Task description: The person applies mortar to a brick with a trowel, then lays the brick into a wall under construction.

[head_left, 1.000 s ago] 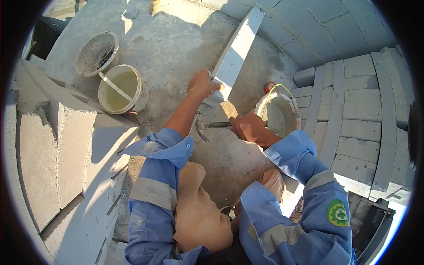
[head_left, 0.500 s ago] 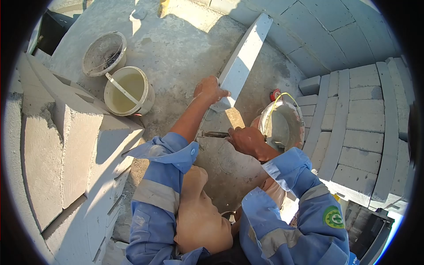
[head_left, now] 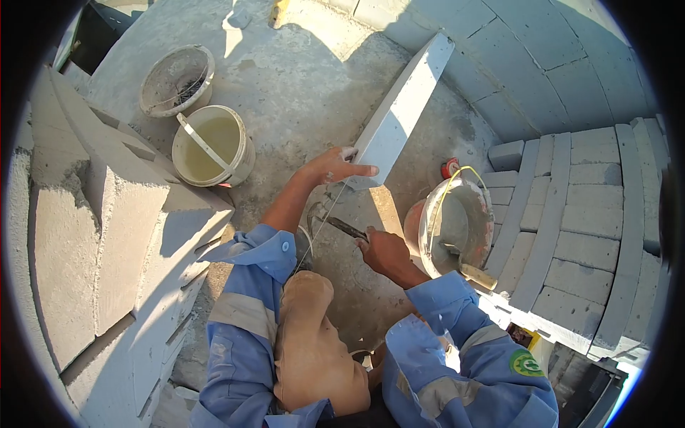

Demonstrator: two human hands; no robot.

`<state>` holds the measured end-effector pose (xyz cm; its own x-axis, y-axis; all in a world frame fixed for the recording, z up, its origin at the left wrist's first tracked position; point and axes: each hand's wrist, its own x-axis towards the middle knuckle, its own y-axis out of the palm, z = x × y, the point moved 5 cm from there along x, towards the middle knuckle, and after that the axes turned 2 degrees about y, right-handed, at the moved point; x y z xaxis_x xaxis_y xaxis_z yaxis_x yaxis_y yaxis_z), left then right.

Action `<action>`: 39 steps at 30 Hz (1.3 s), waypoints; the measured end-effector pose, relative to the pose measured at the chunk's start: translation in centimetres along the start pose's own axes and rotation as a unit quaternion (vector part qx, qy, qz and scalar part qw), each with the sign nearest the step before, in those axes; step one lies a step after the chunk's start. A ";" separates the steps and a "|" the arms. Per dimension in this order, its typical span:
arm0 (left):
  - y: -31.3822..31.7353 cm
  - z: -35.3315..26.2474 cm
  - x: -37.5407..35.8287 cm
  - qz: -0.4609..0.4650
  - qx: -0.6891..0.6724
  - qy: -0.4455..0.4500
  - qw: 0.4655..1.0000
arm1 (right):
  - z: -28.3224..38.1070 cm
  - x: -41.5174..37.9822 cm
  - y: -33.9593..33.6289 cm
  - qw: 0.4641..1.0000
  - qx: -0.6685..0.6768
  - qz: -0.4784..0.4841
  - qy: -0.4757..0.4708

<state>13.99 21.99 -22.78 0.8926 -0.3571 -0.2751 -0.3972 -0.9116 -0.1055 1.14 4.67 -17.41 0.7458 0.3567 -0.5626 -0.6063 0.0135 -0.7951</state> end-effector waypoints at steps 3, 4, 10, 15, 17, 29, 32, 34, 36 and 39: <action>0.2 -1.0 -0.7 0.029 -0.018 -0.008 0.999 | 1.9 -0.6 2.5 0.989 0.131 0.012 0.064; -0.1 -1.5 -0.8 0.027 -0.019 -0.009 0.999 | 2.3 -0.2 4.7 0.989 0.131 0.014 0.063; -0.3 0.0 0.4 -0.027 -0.107 -0.055 0.992 | 4.7 5.4 9.8 0.923 0.380 -0.056 0.021; 0.1 -2.3 -0.9 -0.002 0.011 -0.131 0.991 | 5.9 7.7 7.2 0.896 0.443 -0.029 0.025; 0.6 -2.0 -0.1 -0.013 0.055 -0.103 0.993 | 5.7 9.2 7.3 0.899 0.435 -0.039 0.027; 0.6 -2.6 0.3 -0.062 0.134 -0.082 0.986 | 6.2 12.7 10.4 0.877 0.470 -0.089 -0.048; 0.2 -4.2 -0.2 -0.043 0.140 -0.109 0.983 | 5.6 13.4 11.1 0.850 0.501 -0.132 0.095; 0.4 -3.8 -0.2 -0.021 0.148 -0.133 0.980 | 5.8 13.3 10.8 0.857 0.496 -0.118 0.072; 0.3 -3.7 0.0 -0.055 0.139 -0.121 0.981 | 5.5 13.1 10.7 0.862 0.488 -0.134 0.037; 0.3 -3.6 -0.1 -0.076 0.130 -0.104 0.983 | 4.2 15.0 12.9 0.852 0.499 -0.156 -0.001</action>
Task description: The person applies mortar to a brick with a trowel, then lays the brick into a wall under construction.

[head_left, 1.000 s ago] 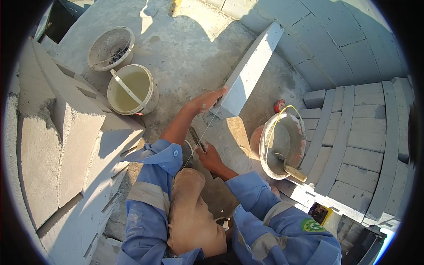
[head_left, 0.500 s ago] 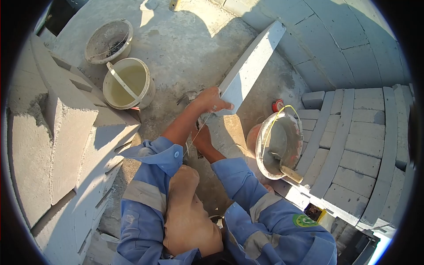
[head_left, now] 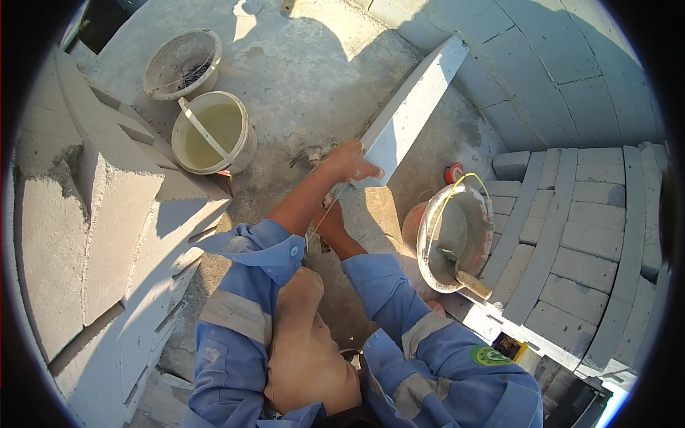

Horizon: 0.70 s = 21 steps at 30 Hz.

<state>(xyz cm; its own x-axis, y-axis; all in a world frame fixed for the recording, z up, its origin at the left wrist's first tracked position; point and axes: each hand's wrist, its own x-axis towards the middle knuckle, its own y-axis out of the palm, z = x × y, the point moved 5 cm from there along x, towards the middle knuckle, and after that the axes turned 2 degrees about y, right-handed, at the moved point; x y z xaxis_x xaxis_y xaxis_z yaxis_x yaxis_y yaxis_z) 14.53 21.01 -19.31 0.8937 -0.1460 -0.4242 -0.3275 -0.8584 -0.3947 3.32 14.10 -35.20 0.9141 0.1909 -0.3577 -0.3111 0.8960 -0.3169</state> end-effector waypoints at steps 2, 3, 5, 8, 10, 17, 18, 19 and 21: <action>0.4 0.6 0.5 0.001 0.005 0.000 1.000 | -0.2 0.3 0.4 1.000 0.022 -0.007 0.000; 0.6 0.7 0.7 0.003 0.011 0.001 1.000 | 1.9 -0.3 0.6 0.999 -0.022 -0.018 0.033; 0.2 0.2 0.3 0.013 0.014 -0.006 1.000 | 3.6 -0.9 0.3 0.995 -0.066 -0.030 0.067; 0.0 -0.1 0.2 0.012 0.025 -0.014 1.000 | 4.7 -0.9 0.1 0.996 -0.084 0.040 0.012; 0.2 0.3 0.4 0.003 0.035 -0.015 0.999 | 4.0 -0.8 0.4 0.993 0.015 0.080 0.087; 0.0 -0.1 0.0 0.026 0.020 -0.011 0.999 | 2.8 -0.3 1.0 0.990 -0.134 -0.009 0.038; -0.1 -0.3 0.0 0.019 0.030 -0.013 0.999 | 3.8 -0.7 0.5 0.991 -0.127 0.029 0.005; 0.0 -0.2 0.2 0.019 0.031 -0.011 0.999 | 4.8 -0.9 0.4 0.990 -0.119 0.067 -0.028; 0.2 0.3 0.4 0.015 0.022 -0.012 1.000 | 4.8 -0.9 0.1 0.997 0.025 0.040 0.057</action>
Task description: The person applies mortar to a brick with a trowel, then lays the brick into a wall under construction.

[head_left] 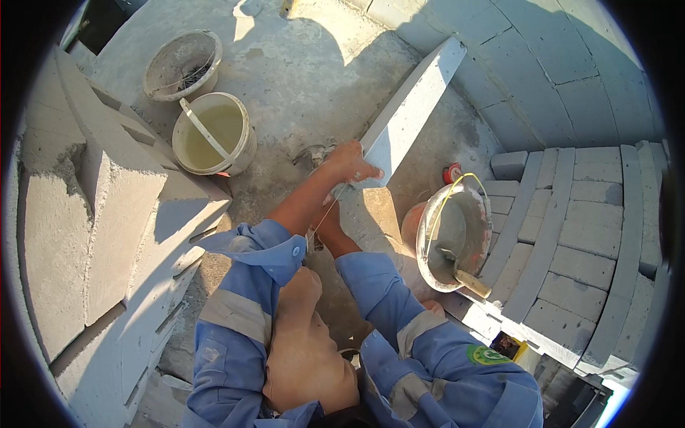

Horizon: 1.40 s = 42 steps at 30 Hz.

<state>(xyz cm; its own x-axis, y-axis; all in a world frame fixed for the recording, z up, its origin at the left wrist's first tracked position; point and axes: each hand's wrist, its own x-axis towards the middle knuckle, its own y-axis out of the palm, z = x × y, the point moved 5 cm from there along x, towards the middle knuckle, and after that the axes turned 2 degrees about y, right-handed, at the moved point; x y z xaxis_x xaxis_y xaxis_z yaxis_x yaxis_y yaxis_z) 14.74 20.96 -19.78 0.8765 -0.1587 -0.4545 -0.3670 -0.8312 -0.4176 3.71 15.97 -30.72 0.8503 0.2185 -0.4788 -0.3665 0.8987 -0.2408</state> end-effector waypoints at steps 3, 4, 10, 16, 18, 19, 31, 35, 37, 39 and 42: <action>0.4 0.1 -0.1 -0.038 0.008 0.022 0.999 | -2.1 1.3 1.1 0.998 0.030 -0.050 0.031; 0.5 0.3 0.0 -0.039 0.009 0.020 0.999 | -2.1 1.5 1.2 0.998 -0.030 -0.062 0.003; -0.2 -0.6 -0.1 0.024 0.001 0.002 1.000 | 0.7 -1.3 0.2 0.992 -0.108 0.018 -0.061; -0.1 -0.5 -0.1 0.002 -0.007 0.009 1.000 | 0.4 -5.2 -0.3 0.993 -0.064 0.097 -0.018; 0.2 -0.3 0.1 0.039 -0.014 -0.003 0.999 | -0.9 -6.6 -1.4 0.989 -0.122 0.082 -0.025; 0.5 0.0 0.3 0.039 -0.014 -0.003 0.999 | -1.3 -7.5 -2.1 0.981 -0.180 0.069 -0.028; 0.2 -0.1 0.4 0.006 0.010 -0.016 1.000 | 1.5 -13.2 -11.3 0.809 -0.559 0.171 -0.058; 0.2 -0.3 0.3 0.020 -0.003 -0.022 1.000 | 4.4 -13.3 -12.4 0.755 -0.595 0.249 -0.123; 0.0 -0.4 0.1 0.018 -0.001 -0.023 1.000 | 5.2 -13.6 -12.3 0.689 -0.610 0.323 -0.221; 0.0 -0.5 0.0 0.025 0.008 -0.032 0.999 | 5.3 -12.4 -13.5 0.667 -0.618 0.324 -0.262; 0.2 -0.1 0.5 0.027 0.025 -0.042 0.998 | 8.3 -8.9 -16.3 0.668 -0.651 0.268 -0.241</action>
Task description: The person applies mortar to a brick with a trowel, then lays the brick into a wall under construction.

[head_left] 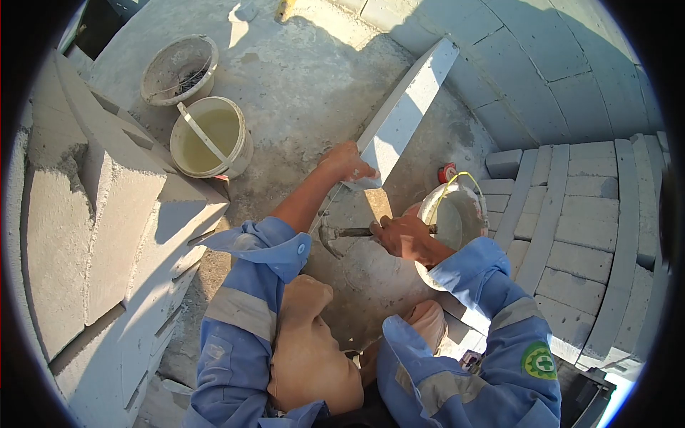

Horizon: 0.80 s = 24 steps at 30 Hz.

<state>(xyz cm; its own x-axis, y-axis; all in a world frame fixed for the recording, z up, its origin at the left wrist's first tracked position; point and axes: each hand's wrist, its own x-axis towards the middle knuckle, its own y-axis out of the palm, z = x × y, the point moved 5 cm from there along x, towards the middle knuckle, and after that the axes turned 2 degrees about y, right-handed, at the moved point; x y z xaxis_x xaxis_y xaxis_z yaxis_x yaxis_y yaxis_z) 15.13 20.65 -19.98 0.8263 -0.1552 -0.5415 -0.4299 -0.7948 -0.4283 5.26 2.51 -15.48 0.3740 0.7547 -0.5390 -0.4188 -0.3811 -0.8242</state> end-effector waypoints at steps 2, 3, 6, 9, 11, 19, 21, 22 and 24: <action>0.0 -0.4 -0.8 -0.015 0.002 -0.007 1.000 | -3.4 1.1 -0.1 0.990 0.030 -0.071 0.118; -0.5 -0.4 -1.1 -0.036 0.003 -0.017 0.999 | -2.5 0.7 -0.3 0.989 0.035 -0.102 0.099; 0.0 0.1 -0.2 0.001 -0.006 -0.013 1.000 | -0.1 0.4 -0.5 0.989 0.062 -0.108 0.084; 0.2 0.4 0.3 0.000 -0.019 -0.003 1.000 | 2.1 -0.1 -0.4 0.999 0.030 0.012 0.002; 0.2 0.4 0.1 -0.004 -0.016 -0.005 1.000 | 2.6 -0.9 0.5 0.999 0.015 0.019 -0.033; 0.4 0.4 -0.4 -0.007 -0.009 -0.021 1.000 | -0.7 -0.7 -2.8 0.988 0.055 -0.059 0.131; 0.1 0.1 -0.4 -0.012 -0.015 -0.016 1.000 | 0.2 -1.1 -2.2 0.991 0.074 -0.031 0.110; 0.1 0.1 -0.5 -0.011 -0.016 -0.015 1.000 | 0.5 -1.4 -2.2 0.991 0.074 -0.030 0.111; 0.0 0.0 -0.4 0.017 -0.021 -0.022 0.999 | 1.7 -1.6 -2.2 0.999 0.020 0.015 0.024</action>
<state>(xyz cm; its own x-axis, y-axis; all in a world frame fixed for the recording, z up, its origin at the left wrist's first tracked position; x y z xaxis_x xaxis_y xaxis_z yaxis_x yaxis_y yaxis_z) 14.77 20.71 -19.74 0.7945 -0.1572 -0.5866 -0.4411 -0.8133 -0.3795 4.22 3.06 -12.53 0.3991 0.7163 -0.5724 -0.4635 -0.3811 -0.8000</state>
